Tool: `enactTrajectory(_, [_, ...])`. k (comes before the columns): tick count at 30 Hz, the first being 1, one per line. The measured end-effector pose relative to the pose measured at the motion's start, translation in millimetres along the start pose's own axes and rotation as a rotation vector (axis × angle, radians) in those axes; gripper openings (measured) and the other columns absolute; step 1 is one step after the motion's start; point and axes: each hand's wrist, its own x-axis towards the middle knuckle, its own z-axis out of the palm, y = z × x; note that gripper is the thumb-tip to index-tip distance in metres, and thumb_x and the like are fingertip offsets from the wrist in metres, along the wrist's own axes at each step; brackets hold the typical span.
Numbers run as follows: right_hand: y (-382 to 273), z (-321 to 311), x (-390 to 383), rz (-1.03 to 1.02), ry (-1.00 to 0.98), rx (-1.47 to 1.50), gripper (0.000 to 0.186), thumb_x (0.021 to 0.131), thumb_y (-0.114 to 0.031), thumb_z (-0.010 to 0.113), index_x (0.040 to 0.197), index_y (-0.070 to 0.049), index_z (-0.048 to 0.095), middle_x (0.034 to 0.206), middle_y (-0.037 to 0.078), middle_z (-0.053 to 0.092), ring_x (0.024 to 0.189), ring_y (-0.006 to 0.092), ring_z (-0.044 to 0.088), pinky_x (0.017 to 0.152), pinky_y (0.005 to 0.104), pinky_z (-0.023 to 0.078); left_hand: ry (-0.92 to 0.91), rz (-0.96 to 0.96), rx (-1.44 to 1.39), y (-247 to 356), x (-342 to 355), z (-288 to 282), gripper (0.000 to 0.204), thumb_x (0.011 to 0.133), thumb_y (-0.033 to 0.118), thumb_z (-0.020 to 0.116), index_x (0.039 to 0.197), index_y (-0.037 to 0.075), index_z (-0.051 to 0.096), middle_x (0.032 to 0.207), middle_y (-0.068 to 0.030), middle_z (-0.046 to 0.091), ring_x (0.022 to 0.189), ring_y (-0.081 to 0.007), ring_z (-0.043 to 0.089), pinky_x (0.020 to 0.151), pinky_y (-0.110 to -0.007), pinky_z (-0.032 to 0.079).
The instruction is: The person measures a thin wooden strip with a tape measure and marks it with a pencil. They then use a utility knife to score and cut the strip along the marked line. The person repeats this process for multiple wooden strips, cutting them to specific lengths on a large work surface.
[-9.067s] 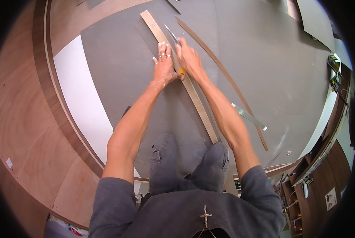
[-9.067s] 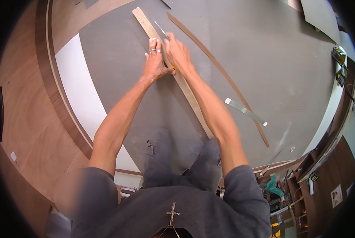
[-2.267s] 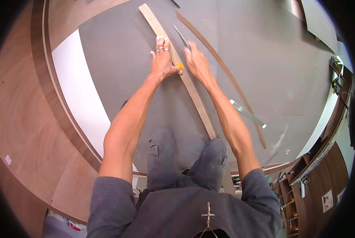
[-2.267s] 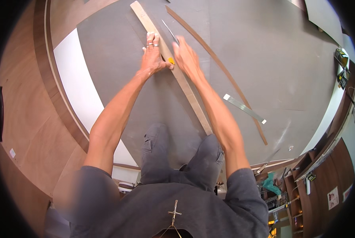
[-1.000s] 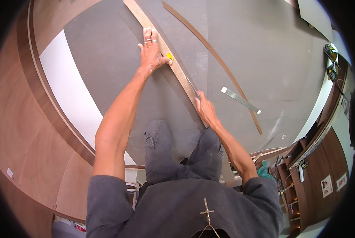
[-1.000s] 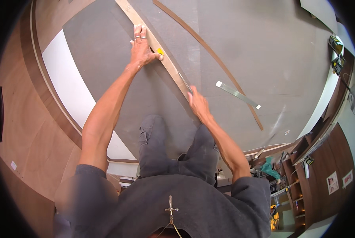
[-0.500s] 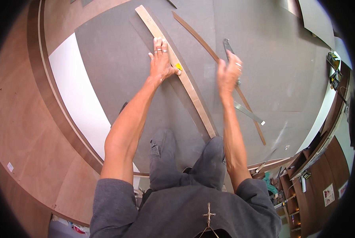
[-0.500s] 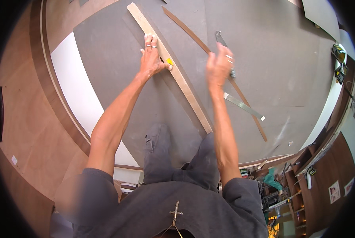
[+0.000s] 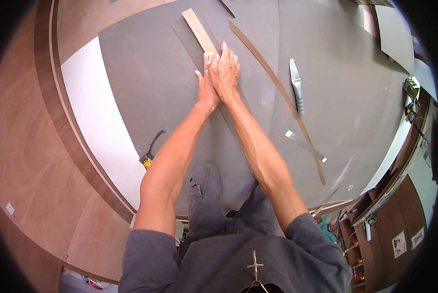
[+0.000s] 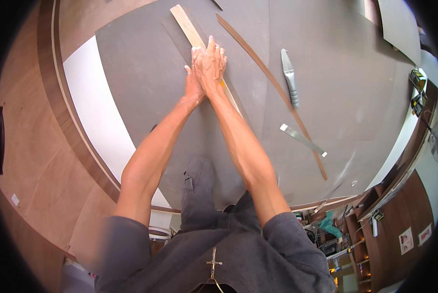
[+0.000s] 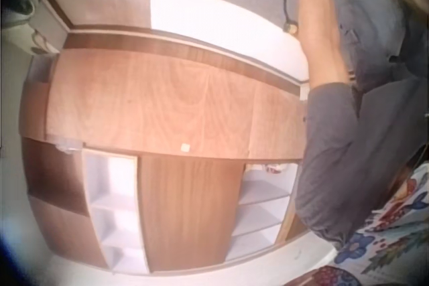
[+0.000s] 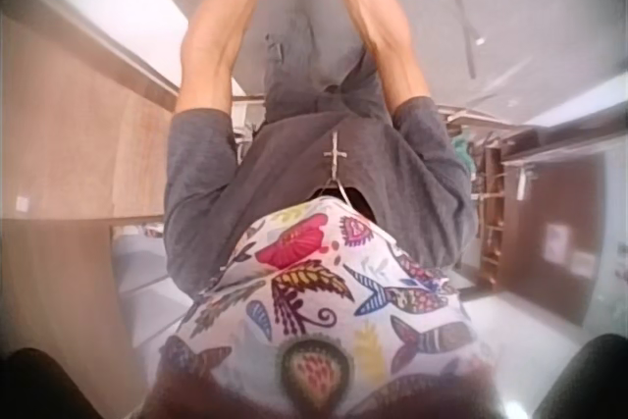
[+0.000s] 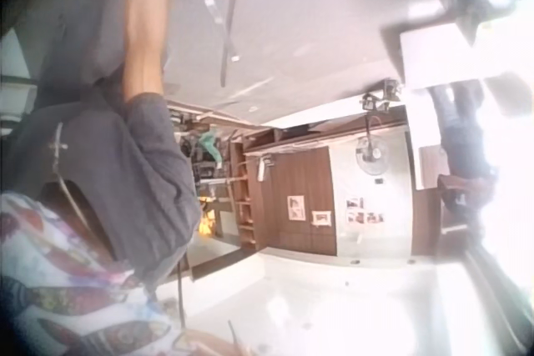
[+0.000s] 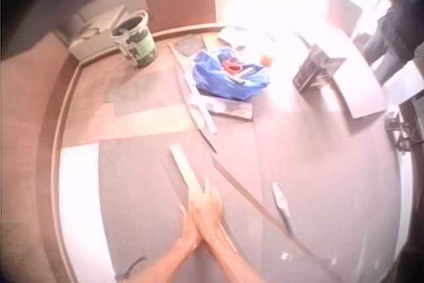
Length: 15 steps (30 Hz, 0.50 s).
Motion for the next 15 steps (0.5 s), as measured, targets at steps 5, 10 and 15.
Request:
enactTrajectory(5, [3.3, -14.1, 20.3, 0.105, 0.006, 0.066, 0.049, 0.098, -0.03, 0.057, 0.138, -0.001, 0.06, 0.122, 0.014, 0.07, 0.124, 0.0335, 0.06, 0.109, 0.0539, 0.039, -0.147, -0.059, 0.129, 25.5, 6.9, -15.9, 0.106, 0.087, 0.051, 0.074, 0.168, 0.013, 0.017, 0.174, -0.0145, 0.007, 0.163, -0.0309, -0.002, 0.118, -0.077, 0.023])
enactTrajectory(10, [2.9, -9.2, 36.5, 0.18, 0.027, 0.145, 0.047, 0.095, -0.03, 0.061, 0.133, -0.002, 0.062, 0.11, 0.011, 0.072, 0.119, 0.0316, 0.062, 0.107, 0.0549, 0.039, -0.175, -0.082, 0.118, 29.0, 8.9, -25.1, 0.12, 0.077, 0.051, 0.082, 0.169, 0.015, 0.014, 0.174, -0.0177, 0.004, 0.163, -0.0352, -0.002, 0.117, -0.077, 0.027])
enactTrajectory(15, [-9.0, -0.5, 49.8, -0.017, 0.037, 0.082, 0.053, 0.094, -0.03, 0.062, 0.138, -0.001, 0.058, 0.128, 0.018, 0.064, 0.125, 0.0363, 0.057, 0.108, 0.0555, 0.039, -0.178, -0.075, 0.139, 28.2, 6.7, -27.3, 0.13, 0.069, 0.046, 0.09, 0.168, 0.014, 0.014, 0.174, -0.0173, 0.003, 0.162, -0.0347, 0.003, 0.117, -0.078, 0.027])
